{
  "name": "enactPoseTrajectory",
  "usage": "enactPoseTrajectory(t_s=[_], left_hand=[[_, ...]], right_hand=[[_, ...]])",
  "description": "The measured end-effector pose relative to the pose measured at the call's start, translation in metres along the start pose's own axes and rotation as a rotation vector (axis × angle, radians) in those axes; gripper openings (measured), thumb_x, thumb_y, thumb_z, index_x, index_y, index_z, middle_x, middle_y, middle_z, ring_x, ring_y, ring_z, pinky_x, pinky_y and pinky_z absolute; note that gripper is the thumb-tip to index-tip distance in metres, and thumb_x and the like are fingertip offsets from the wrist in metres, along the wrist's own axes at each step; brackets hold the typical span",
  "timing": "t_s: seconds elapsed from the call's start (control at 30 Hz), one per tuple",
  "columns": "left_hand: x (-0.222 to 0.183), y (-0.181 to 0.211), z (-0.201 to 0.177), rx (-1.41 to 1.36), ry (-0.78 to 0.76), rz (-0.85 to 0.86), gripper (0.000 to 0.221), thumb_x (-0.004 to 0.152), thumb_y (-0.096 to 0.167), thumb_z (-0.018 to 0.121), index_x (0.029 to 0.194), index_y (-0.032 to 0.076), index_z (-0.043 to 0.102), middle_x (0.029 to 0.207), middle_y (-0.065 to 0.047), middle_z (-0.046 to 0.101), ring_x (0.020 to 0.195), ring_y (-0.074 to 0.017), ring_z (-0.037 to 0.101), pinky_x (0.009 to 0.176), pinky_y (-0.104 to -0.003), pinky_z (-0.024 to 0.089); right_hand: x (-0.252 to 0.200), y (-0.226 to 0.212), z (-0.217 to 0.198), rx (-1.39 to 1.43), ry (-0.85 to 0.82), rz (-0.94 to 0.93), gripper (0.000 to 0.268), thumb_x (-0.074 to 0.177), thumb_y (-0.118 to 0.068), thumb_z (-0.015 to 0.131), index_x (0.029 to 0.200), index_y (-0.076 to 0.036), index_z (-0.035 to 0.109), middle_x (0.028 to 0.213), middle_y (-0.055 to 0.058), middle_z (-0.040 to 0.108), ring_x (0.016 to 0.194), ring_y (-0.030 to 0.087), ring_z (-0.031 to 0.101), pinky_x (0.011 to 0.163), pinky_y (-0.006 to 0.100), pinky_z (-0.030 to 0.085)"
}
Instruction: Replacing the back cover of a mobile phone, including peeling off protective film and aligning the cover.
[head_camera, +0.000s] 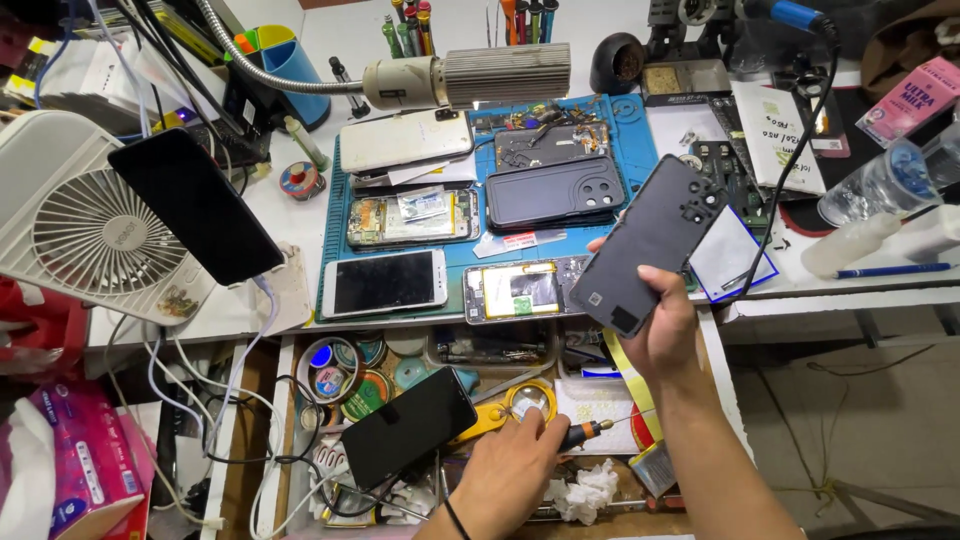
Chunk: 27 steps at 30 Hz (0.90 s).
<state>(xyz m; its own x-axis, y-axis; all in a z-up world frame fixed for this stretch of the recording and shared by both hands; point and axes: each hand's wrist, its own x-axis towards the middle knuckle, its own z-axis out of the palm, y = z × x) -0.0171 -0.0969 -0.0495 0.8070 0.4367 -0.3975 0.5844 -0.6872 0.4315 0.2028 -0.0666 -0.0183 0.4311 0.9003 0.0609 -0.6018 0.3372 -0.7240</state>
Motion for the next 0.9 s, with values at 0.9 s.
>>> enactPoseTrajectory(t_s=[0.9], left_hand=[[0.022, 0.004, -0.108, -0.272, 1.327, 0.354, 0.018, 0.087, 0.007, 0.080, 0.103, 0.016, 0.082, 0.087, -0.002, 0.077, 0.075, -0.0218, 0.076, 0.062, -0.030, 0.061]], right_hand=[[-0.014, 0.022, 0.028, -0.403, -0.068, 0.001, 0.078, 0.087, -0.031, 0.074, 0.149, -0.008, 0.033, 0.113, 0.016, 0.070, 0.096, 0.015, 0.064, 0.079, 0.034, 0.062]])
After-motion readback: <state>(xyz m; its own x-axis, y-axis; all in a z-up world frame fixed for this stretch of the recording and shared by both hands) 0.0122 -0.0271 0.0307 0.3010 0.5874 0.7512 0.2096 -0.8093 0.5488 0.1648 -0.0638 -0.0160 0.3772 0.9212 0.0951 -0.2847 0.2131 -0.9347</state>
